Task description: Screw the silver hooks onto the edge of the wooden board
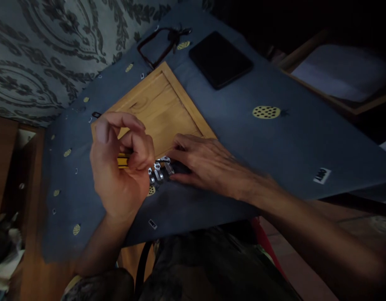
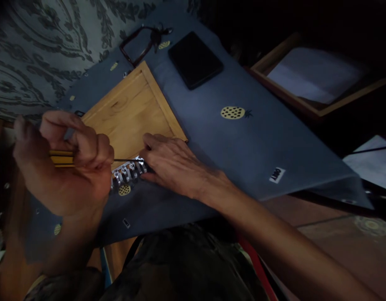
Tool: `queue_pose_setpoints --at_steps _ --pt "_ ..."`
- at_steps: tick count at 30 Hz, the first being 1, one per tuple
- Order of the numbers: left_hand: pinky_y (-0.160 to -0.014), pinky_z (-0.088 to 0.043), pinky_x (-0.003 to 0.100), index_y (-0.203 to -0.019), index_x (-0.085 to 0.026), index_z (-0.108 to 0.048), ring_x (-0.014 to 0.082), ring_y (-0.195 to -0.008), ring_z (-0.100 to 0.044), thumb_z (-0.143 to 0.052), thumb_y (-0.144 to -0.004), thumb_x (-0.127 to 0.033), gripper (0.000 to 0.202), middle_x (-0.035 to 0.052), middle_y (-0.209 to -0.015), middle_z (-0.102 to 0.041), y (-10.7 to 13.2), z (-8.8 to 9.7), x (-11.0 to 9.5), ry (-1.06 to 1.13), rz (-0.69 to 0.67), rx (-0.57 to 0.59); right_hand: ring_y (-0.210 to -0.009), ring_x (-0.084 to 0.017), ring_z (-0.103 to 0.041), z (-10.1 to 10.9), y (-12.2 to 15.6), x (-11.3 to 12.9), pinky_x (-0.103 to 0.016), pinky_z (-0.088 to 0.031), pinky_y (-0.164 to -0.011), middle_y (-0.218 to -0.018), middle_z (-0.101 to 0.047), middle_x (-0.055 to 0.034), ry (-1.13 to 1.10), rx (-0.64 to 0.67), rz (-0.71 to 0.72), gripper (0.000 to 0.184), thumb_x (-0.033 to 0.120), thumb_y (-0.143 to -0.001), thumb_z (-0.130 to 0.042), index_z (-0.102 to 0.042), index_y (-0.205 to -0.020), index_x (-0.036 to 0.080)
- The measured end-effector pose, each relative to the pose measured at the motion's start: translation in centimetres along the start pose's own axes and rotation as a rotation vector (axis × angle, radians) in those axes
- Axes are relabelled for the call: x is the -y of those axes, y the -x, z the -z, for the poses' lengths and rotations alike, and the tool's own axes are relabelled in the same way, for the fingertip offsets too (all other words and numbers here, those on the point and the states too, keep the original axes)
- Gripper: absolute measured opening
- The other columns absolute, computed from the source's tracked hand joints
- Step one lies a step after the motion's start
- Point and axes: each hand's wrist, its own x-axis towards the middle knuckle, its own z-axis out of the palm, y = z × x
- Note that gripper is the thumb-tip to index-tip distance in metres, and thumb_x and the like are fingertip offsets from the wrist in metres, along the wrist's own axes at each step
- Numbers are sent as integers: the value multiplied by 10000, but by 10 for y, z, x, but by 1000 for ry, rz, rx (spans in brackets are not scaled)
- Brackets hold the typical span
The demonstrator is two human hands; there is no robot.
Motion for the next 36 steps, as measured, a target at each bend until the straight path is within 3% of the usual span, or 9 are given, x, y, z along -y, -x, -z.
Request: queue_pose_setpoints --at_steps 4,12,15,19,22,28,33,36 --pt "-342 -165 234 -779 -173 -659 41 -319 -143 -562 -994 -462 373 -89 -406 -230 -9 6 5 69 -39 175 -958 -232 -598 0 1 -1 -360 -439 -781 -1130 -627 -97 10 -7 6 223 278 -901 -760 -705 -1083 163" --pt "-300 -154 213 -857 -193 -698 36 -287 -78 -475 -1036 -436 376 -98 -435 -203 -23 20 5 117 56 496 -907 -219 -592 0 -1 -1 -348 -429 -744 -1099 -617 -93 10 14 -6 226 287 -896 -758 -705 -1078 164" --pt "-324 -192 212 -820 -207 -687 38 -313 -123 -557 -1012 -432 322 -91 -453 -227 -19 18 3 45 83 437 -937 -223 -598 1 -1 -1 -351 -436 -764 -1115 -615 -94 -5 20 -1 249 274 -889 -770 -708 -1100 159" --pt "-329 -181 193 -734 -146 -666 6 -322 -100 -651 -962 -362 314 -96 -467 -229 -15 17 -2 161 -77 270 -953 -222 -604 2 -1 0 -354 -443 -789 -1121 -618 -91 -1 19 -6 213 279 -901 -762 -707 -1063 152" --pt "-322 -215 184 -708 -157 -643 0 -322 -107 -681 -935 -310 276 -95 -477 -262 -14 22 -6 125 -65 191 -955 -222 -603 2 0 0 -352 -446 -779 -1125 -613 -90 -1 22 -6 214 286 -901 -765 -696 -1057 156" --pt "-302 -261 171 -789 -128 -643 -8 -252 -145 -506 -1018 -299 317 -100 -487 -279 -15 32 -2 190 -166 386 -952 -219 -599 3 0 1 -343 -445 -773 -1129 -610 -90 5 21 1 220 280 -912 -755 -675 -1080 162" --pt "-318 -265 162 -741 -191 -598 9 -298 -122 -637 -954 -282 235 -107 -485 -299 -12 28 -3 139 -101 239 -952 -218 -603 2 -1 1 -343 -446 -774 -1118 -616 -85 -3 23 -4 205 281 -908 -756 -684 -1059 162" --pt "-308 -232 174 -782 -187 -645 18 -291 -99 -615 -977 -306 231 -111 -469 -250 -11 26 -3 119 -130 257 -928 -219 -600 1 -1 -1 -342 -446 -759 -1100 -617 -86 18 4 8 205 292 -903 -760 -686 -1040 158"
